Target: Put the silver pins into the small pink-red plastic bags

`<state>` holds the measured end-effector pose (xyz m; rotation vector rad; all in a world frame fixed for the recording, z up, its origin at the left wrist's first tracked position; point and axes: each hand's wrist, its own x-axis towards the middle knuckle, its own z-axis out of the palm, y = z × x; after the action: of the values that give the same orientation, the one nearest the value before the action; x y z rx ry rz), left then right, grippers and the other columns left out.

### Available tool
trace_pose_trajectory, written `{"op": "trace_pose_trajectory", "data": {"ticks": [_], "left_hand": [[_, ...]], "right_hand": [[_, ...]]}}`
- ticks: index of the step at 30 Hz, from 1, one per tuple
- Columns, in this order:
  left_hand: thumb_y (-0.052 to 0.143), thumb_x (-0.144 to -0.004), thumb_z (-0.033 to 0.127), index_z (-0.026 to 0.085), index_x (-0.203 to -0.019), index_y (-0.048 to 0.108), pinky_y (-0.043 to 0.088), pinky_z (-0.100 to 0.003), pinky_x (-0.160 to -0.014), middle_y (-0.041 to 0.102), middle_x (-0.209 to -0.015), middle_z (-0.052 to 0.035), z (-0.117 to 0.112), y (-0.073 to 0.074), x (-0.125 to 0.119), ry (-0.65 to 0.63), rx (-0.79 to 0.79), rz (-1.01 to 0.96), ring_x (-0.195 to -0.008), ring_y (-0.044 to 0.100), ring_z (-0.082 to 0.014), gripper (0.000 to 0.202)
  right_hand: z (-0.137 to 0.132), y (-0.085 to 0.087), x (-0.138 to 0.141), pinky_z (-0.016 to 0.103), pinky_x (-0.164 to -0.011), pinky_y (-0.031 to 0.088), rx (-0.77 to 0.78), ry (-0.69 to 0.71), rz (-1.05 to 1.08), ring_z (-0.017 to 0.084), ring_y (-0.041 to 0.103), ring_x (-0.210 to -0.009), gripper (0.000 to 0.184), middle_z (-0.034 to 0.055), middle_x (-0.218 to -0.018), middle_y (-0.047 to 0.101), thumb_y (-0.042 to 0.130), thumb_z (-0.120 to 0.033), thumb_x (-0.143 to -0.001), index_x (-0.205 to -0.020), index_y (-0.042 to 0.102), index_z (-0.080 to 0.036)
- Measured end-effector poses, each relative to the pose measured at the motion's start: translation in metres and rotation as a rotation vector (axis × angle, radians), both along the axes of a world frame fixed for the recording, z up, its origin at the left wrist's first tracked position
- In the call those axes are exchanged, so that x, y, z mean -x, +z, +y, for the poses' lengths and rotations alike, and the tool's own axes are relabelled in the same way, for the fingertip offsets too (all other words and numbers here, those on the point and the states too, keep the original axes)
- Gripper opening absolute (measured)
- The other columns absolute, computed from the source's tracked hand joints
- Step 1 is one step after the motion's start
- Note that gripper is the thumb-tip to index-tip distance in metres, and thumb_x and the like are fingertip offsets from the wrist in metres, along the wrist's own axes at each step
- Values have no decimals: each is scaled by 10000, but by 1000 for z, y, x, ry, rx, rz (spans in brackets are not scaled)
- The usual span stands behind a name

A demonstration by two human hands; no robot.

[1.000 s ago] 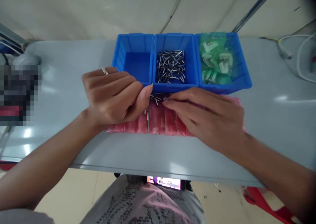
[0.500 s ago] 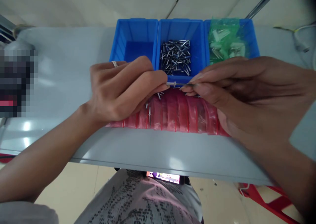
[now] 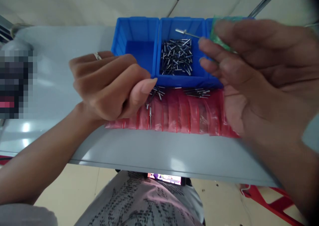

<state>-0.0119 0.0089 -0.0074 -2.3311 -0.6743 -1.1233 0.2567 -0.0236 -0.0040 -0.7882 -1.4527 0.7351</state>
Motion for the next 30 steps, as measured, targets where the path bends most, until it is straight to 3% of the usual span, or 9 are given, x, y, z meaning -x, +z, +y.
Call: {"op": "trace_pose_trajectory", "data": {"ticks": [2,4,8,11,17,20,23,28,30], "left_hand": [[360,-1148,341,238,-856,635,306,-332,-534,547,-659,30,0,0,1,44,15,-28,-551,533,-89,414],[357,-1141,289,240,-857,646,313,-324,-556,551,-661,38,-2,2,2,104,30,-50,-580,595,-94,408],[416,-1110,234,245,-852,679,295,-341,-575,515,-636,29,-4,6,6,185,50,-60,-576,595,-114,369],[427,-1086,206,256,-847,691,315,-364,-577,545,-618,21,-1,5,8,189,74,-48,-567,589,-127,359],[470,-1086,263,225,-822,708,294,-331,-562,571,-598,14,5,0,7,128,50,-84,-537,586,-120,357],[479,-1074,254,222,-813,705,290,-325,-568,556,-589,19,4,1,6,119,40,-78,-524,561,-112,346],[493,-1053,221,230,-829,706,285,-330,-570,541,-594,22,3,1,7,125,55,-64,-533,552,-113,309],[488,-1038,189,231,-842,684,307,-326,-552,558,-633,31,3,1,7,56,47,-41,-523,491,-90,281],[470,-1057,212,231,-859,668,313,-328,-553,576,-655,30,3,2,5,15,46,-15,-532,493,-93,280]], "right_hand": [[-3,4,-2,384,-991,723,-9,-61,-122,241,791,-1255,409,-14,-1365,802,707,-87,-996,-1293,813,-349],[-7,7,-3,332,-905,717,-109,-83,-377,184,825,-1082,392,-16,-1227,843,684,-80,-1006,-1275,814,-333],[-9,6,0,343,-901,695,-545,113,-817,188,813,-1022,291,73,-1172,854,745,-42,-961,-1223,796,-157],[-5,1,10,398,-763,671,-799,237,-1024,243,800,-986,233,105,-1149,850,718,-136,-1006,-1227,788,-112],[1,5,35,342,-612,549,-1086,333,-1140,187,710,-786,254,98,-942,832,604,-127,-999,-838,794,-174],[6,9,35,329,-621,547,-1092,293,-1132,176,695,-772,242,59,-907,818,608,-146,-1017,-854,780,-194],[15,9,20,325,-674,601,-1005,193,-1077,187,734,-859,178,36,-991,829,617,-189,-1051,-1077,792,-207],[20,5,-12,250,-754,654,-764,-8,-832,135,782,-917,483,-15,-1127,843,746,-149,-969,-1424,688,-301],[15,6,-14,285,-825,689,-479,-50,-742,130,776,-859,578,-54,-1141,839,781,-141,-932,-1457,683,-361]]}}
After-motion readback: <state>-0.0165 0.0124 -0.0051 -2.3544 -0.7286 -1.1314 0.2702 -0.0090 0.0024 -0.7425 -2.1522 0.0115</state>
